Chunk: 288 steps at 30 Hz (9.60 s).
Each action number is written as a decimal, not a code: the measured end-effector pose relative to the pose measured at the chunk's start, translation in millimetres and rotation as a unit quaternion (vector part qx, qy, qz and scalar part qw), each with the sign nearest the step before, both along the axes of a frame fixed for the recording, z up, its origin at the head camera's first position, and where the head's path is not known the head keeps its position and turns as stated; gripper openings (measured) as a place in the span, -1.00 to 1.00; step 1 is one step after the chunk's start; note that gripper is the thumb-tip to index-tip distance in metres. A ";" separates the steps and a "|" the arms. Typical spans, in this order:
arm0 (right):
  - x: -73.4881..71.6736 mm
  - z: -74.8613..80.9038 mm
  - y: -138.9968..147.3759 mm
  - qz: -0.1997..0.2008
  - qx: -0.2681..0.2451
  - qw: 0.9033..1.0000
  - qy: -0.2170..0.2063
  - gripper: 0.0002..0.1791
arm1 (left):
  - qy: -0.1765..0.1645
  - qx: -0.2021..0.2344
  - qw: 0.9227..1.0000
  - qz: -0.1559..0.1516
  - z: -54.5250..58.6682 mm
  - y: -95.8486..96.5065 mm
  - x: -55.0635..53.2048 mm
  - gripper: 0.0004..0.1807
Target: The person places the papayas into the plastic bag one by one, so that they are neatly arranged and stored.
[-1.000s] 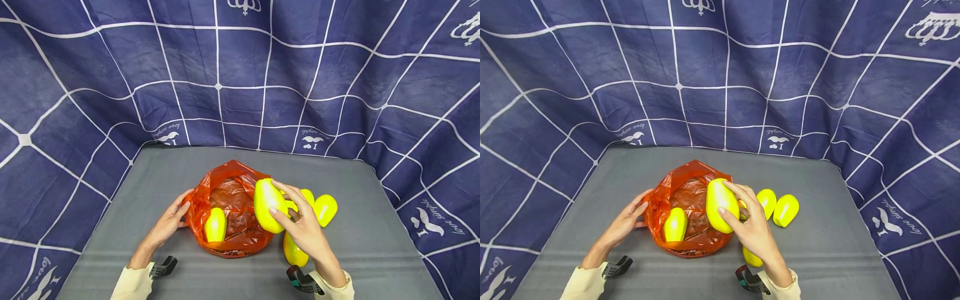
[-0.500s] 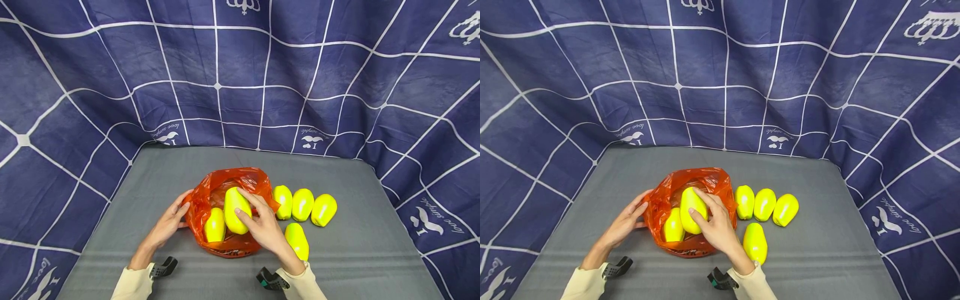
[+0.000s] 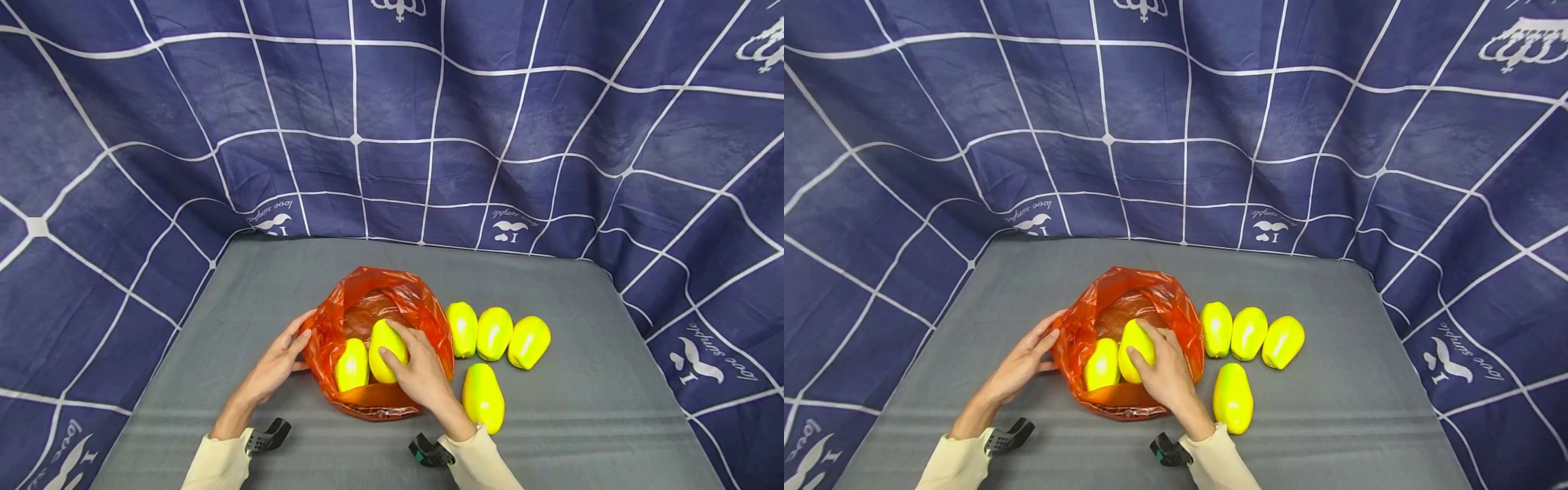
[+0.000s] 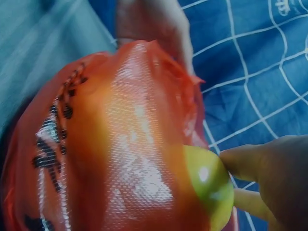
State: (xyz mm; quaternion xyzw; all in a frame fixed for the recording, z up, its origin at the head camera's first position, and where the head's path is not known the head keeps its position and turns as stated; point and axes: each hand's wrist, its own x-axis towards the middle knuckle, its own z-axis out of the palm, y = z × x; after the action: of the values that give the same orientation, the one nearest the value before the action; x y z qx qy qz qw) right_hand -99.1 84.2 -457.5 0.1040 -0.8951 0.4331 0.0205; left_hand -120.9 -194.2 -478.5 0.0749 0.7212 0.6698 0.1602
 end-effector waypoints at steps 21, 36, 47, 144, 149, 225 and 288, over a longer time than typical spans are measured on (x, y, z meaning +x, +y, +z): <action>5.9 -12.7 1.6 0.052 0.100 0.993 -0.045 -0.40 | 0.006 -0.004 1.000 -0.003 1.4 2.4 -0.3 -0.40; 18.7 23.4 1.9 0.079 0.091 0.993 0.001 -0.42 | 0.005 0.003 1.000 -0.005 2.1 1.9 0.2 -0.40; 32.7 60.0 26.2 0.019 0.014 0.995 0.094 -0.51 | 0.011 -0.001 1.000 -0.005 1.1 1.3 -0.8 -0.40; 23.3 80.4 70.6 0.042 0.016 0.999 0.009 -0.27 | 0.005 -0.001 1.000 0.007 3.1 3.1 4.3 -0.41; 8.1 72.9 46.3 0.090 -0.004 0.996 0.002 -0.29 | 0.006 0.000 1.000 0.004 2.4 2.8 4.6 -0.41; -28.5 -6.7 47.9 0.010 0.167 0.986 -0.023 -0.53 | 0.012 -0.009 1.000 0.015 1.9 4.1 1.8 -0.43; -23.5 -1.3 211.6 -0.226 0.038 0.971 -0.071 -0.40 | 0.009 -0.005 1.000 0.015 0.9 3.6 1.7 -0.43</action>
State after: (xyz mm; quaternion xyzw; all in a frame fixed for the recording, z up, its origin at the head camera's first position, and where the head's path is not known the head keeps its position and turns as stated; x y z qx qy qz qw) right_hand -122.5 295.8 -458.8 -0.1318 -0.9105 0.3888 0.0501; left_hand -119.2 -190.6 -477.6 0.0690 0.7273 0.6675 0.1440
